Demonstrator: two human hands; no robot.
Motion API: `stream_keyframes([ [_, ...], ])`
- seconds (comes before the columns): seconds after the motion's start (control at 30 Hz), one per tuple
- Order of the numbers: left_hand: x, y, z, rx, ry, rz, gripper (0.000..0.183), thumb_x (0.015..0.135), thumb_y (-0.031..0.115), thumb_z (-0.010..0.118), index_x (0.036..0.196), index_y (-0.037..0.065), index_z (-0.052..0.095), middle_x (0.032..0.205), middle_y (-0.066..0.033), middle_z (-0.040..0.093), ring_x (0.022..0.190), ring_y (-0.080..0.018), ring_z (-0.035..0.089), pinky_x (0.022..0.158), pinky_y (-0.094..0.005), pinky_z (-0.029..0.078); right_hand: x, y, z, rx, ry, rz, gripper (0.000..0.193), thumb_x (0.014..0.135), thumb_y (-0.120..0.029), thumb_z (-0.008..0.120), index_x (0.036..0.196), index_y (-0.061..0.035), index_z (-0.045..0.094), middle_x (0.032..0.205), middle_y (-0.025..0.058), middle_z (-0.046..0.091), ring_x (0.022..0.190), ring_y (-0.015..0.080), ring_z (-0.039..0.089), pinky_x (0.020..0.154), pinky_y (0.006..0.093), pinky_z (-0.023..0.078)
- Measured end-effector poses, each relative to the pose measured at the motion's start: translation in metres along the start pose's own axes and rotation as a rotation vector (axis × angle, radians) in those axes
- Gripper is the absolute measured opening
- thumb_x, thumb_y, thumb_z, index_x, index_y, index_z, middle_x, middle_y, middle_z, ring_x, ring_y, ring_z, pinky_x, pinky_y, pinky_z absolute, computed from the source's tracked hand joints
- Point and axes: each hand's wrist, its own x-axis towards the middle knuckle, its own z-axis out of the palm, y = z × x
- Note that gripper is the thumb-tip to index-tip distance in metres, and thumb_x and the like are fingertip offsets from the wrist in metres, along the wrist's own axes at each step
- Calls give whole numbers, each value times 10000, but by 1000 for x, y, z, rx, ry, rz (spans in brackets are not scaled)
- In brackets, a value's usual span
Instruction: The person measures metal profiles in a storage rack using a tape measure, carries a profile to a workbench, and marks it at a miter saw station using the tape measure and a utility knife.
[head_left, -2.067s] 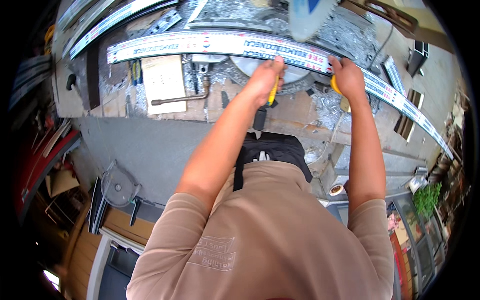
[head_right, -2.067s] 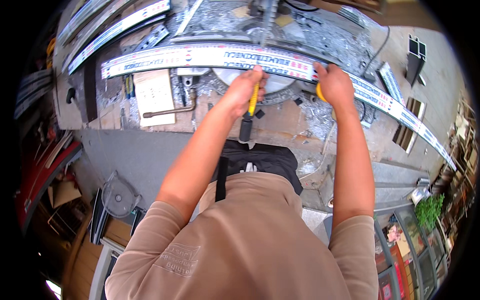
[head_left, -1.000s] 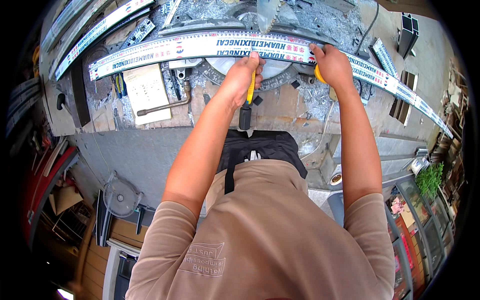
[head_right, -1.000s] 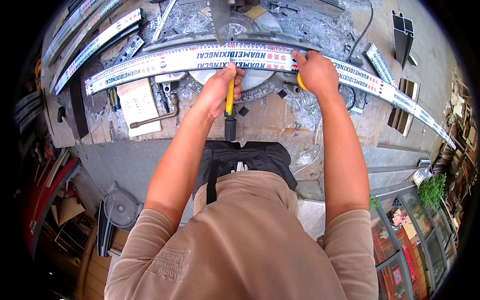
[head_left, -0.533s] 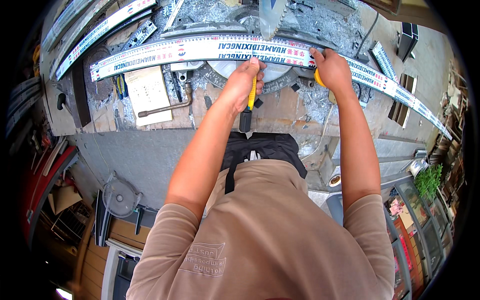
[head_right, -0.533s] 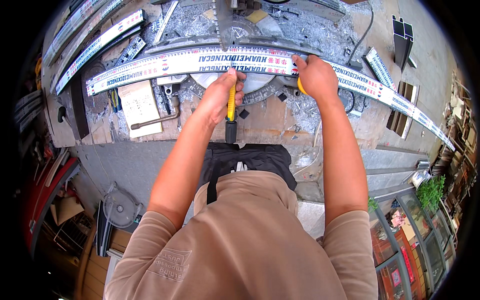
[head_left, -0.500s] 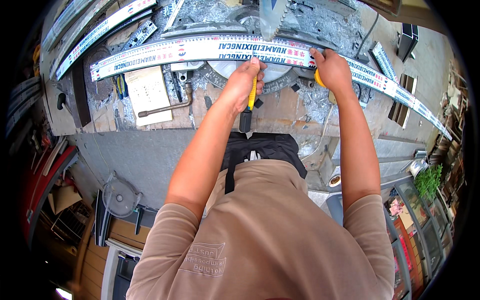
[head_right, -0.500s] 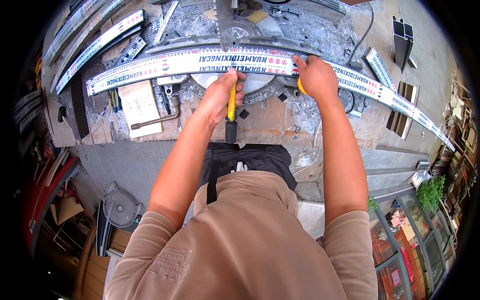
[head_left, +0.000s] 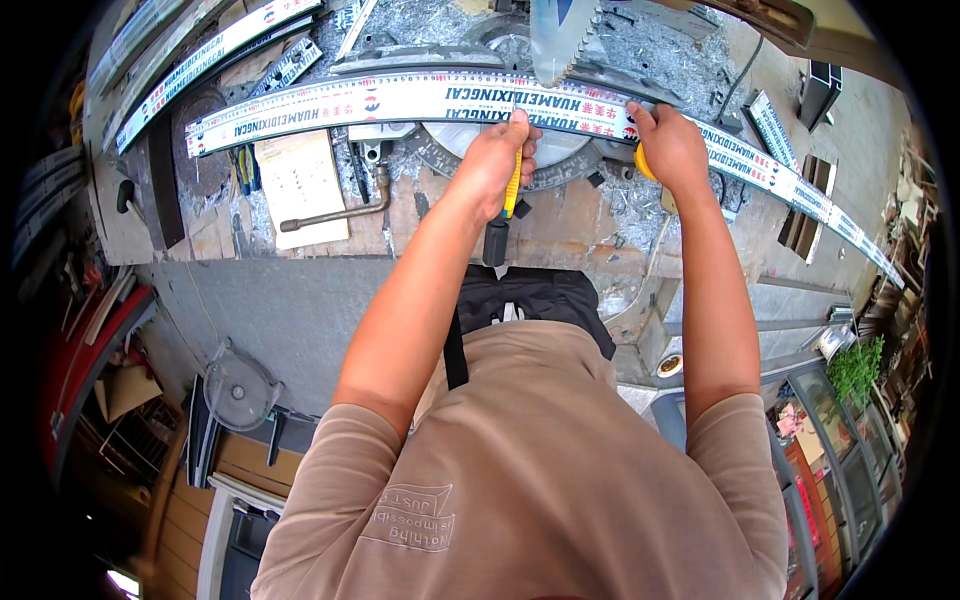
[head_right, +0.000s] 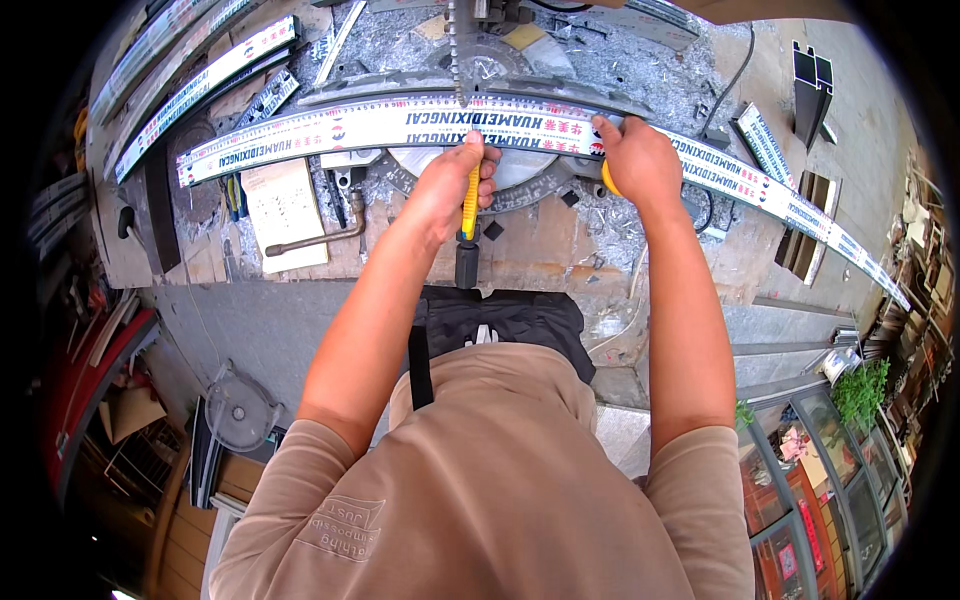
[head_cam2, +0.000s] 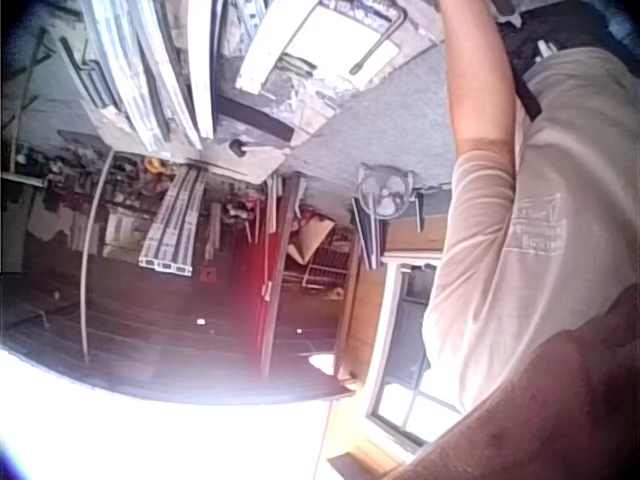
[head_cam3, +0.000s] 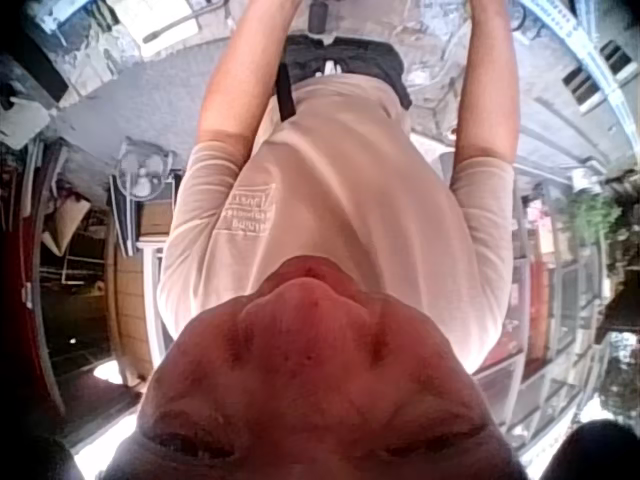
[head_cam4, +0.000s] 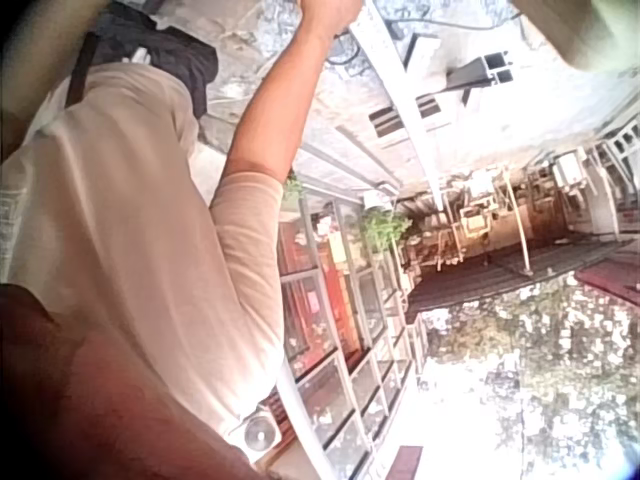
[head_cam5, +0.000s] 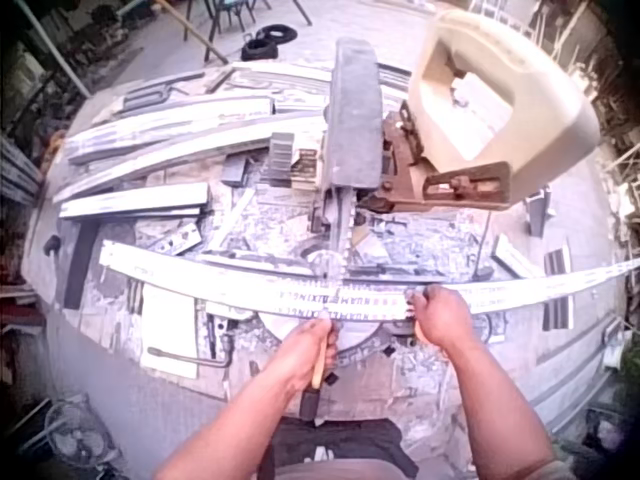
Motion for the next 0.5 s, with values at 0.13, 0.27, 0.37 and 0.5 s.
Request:
stream_keyframes([
  [0.13,1,-8,-3,15,6,19,436,1160,441,493,1162,18,596,886,-16,503,720,-138,495,633,-296,442,0,1,2,6,7,1,633,1045,-612,570,991,-5,743,979,292,762,982,485,735,880,567,560],
  [0.27,1,-4,-3,-1,-6,-2,435,1160,444,492,1149,20,592,886,-15,502,717,-137,494,634,-288,443,0,1,1,1,-7,3,633,1046,-611,568,987,-5,743,977,293,763,980,488,734,878,568,561],
  [0.37,2,0,-2,-21,-11,-4,462,1142,485,525,1115,31,606,868,-7,529,701,-125,512,618,-290,443,1,3,3,5,4,7,632,1045,-611,570,984,-7,745,977,293,763,977,489,734,875,569,562],
  [0.5,7,-9,-3,2,12,27,463,1143,482,526,1115,27,607,870,-11,534,695,-129,515,618,-293,446,1,1,2,8,6,1,634,1042,-612,575,974,-4,742,977,296,761,976,490,734,876,568,562],
])
